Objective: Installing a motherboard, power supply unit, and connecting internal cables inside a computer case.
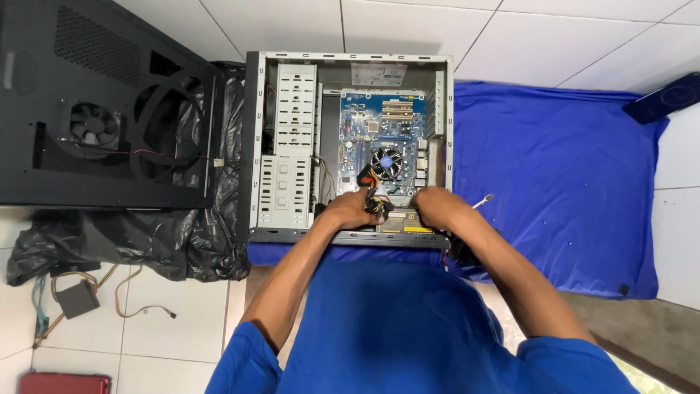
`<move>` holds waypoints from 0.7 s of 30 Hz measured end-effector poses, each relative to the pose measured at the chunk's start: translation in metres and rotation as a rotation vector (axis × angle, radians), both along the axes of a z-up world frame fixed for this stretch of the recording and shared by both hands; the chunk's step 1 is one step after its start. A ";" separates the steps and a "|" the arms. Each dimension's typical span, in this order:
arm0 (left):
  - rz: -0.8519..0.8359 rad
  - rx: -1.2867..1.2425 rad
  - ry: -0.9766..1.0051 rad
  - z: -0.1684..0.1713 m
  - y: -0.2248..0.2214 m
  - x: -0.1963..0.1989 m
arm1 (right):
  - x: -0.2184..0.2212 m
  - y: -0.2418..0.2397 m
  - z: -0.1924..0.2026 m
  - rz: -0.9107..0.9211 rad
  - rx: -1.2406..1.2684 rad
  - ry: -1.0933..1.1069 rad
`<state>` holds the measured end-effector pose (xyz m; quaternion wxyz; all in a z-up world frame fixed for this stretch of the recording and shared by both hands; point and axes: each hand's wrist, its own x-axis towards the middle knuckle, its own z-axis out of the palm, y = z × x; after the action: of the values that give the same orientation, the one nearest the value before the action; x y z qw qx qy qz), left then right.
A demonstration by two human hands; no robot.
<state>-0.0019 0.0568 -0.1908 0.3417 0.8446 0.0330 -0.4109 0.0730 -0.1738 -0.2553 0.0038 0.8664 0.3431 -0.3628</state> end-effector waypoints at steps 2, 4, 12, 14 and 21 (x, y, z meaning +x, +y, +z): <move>-0.051 0.001 0.031 -0.017 0.003 0.009 | -0.006 -0.002 0.078 -0.169 0.169 0.003; -0.103 -0.002 0.064 -0.029 0.005 0.015 | -0.010 -0.014 0.122 -0.340 0.332 0.007; 0.044 -0.172 0.142 -0.037 -0.010 0.014 | -0.034 -0.108 0.074 -0.802 0.503 -0.230; 0.040 -0.163 0.128 -0.043 -0.008 0.014 | -0.048 -0.114 0.068 -0.795 0.505 -0.221; 0.051 0.083 -0.172 -0.036 0.016 0.024 | -0.059 -0.110 0.077 -0.772 0.576 -0.357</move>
<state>0.0222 0.0729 -0.2266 0.3183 0.8891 0.0419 -0.3262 0.0141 -0.2842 -0.1780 -0.3106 0.9444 0.0783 -0.0748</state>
